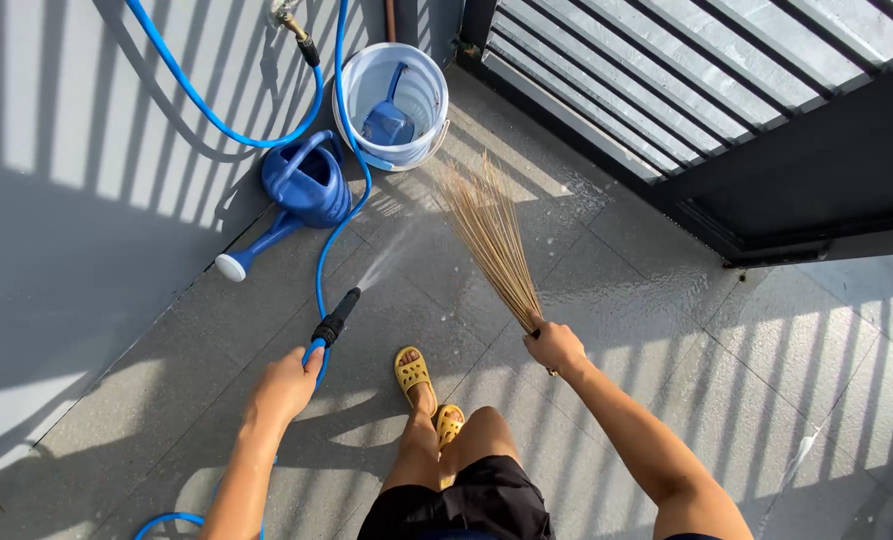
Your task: Cleaning a balcony or patio using a water hose and a broom.
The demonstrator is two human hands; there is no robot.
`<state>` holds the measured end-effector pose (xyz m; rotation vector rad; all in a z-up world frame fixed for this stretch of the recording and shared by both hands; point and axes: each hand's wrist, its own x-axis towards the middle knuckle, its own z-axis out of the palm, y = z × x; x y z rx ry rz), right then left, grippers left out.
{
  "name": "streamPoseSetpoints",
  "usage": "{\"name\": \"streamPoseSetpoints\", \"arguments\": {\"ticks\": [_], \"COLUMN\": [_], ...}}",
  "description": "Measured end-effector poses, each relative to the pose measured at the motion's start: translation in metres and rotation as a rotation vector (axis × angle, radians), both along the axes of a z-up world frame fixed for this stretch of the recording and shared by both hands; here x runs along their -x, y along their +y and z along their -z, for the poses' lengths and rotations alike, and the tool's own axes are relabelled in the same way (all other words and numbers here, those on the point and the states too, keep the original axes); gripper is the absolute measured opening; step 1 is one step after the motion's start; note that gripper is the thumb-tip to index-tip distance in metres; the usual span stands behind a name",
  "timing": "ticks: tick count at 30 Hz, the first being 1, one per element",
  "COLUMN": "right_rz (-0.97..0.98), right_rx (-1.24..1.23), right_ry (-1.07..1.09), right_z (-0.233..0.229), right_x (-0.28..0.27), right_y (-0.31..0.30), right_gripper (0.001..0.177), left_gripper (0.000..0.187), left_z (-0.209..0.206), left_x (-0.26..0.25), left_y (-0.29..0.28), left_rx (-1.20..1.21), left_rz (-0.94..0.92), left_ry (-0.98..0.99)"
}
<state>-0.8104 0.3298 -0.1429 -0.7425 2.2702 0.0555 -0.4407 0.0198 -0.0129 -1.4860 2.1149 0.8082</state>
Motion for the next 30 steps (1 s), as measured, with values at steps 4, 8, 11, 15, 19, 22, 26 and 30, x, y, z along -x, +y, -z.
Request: {"name": "streamPoseSetpoints", "arguments": {"ticks": [4, 8, 11, 15, 19, 22, 26, 30], "right_rz": [-0.150, -0.370, -0.459, -0.212, 0.006, 0.173, -0.134, -0.538], "right_rx": [-0.050, -0.111, -0.230, -0.382, -0.304, -0.084, -0.066, -0.191], "right_ry": [-0.033, -0.096, -0.057, 0.041, 0.094, -0.109, -0.228, -0.197], "right_z": [-0.062, -0.040, 0.029, 0.087, 0.085, 0.028, 0.022, 0.057], "right_x": [-0.005, 0.032, 0.110, 0.239, 0.297, 0.253, 0.215, 0.231], "right_y": [0.024, 0.028, 0.032, 0.043, 0.018, 0.027, 0.062, 0.069], "right_gripper": [0.067, 0.058, 0.056, 0.058, 0.050, 0.070, 0.067, 0.057], "left_gripper": [0.052, 0.051, 0.050, 0.052, 0.052, 0.053, 0.052, 0.051], "left_z": [-0.009, 0.004, 0.020, 0.025, 0.001, -0.016, -0.002, 0.002], "left_x": [0.045, 0.091, 0.134, 0.190, 0.254, 0.287, 0.313, 0.341], "left_y": [-0.009, -0.003, 0.013, 0.038, 0.053, 0.063, 0.066, 0.078], "left_rx": [-0.044, 0.030, 0.037, 0.048, 0.031, 0.056, 0.039, 0.019], "left_rz": [-0.059, -0.012, -0.068, -0.088, -0.093, -0.073, -0.109, -0.085], "left_ry": [-0.003, 0.034, 0.019, -0.012, -0.042, -0.059, -0.015, 0.005]}}
